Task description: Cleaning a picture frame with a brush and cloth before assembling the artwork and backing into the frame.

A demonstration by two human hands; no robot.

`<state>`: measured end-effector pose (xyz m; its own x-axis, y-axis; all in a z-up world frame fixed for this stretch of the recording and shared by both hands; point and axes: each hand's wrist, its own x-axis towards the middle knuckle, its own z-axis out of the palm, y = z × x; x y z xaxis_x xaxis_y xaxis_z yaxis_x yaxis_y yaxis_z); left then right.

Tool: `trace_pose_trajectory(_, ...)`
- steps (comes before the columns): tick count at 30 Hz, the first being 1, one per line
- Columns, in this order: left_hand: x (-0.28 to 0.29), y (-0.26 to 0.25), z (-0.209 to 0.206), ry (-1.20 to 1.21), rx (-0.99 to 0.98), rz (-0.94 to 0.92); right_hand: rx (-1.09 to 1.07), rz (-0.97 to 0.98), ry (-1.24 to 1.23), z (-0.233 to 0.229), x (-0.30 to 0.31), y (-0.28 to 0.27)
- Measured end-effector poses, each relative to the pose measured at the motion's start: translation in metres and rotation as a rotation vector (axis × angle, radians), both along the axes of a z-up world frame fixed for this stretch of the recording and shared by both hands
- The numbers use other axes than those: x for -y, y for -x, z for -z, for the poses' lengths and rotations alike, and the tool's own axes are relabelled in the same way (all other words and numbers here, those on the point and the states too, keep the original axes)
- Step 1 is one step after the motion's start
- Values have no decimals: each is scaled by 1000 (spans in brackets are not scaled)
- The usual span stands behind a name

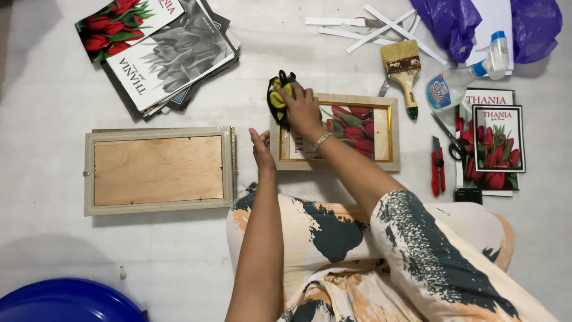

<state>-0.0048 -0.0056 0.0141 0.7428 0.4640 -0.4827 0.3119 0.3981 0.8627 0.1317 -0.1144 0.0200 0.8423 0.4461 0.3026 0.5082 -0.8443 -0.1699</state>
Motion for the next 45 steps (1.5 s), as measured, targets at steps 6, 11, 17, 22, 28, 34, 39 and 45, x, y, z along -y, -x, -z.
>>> trace_pose_trajectory(6, -7, -5, 37, 87, 48, -3, 90, -214, 39, -26, 14, 105)
trace_pose_trajectory(11, -4, 4, 1, 223, 64, -36, 85, -359, 93, -60, 47, 172)
trace_pose_trajectory(17, -4, -3, 9, 215, 101, -3, 194, -248, 60, -33, 12, 96)
trace_pose_trajectory(22, -8, -5, 24, 148, 29, 18, 154, -43, -22, -11, -7, 26)
trace_pose_trajectory(28, -5, -2, 11, 95, 10, 43, 140, -47, 39, -27, 66, 25)
trace_pose_trajectory(34, -2, -2, 4, 93, 37, 47, 95, 291, 188, -5, 212, 16)
trace_pose_trajectory(39, -1, -3, 0, 87, 46, 47, -213, 565, 105, -15, 214, 25)
trace_pose_trajectory(45, 2, 1, -14, 69, 44, 21, -651, 750, -631, -101, 37, 66)
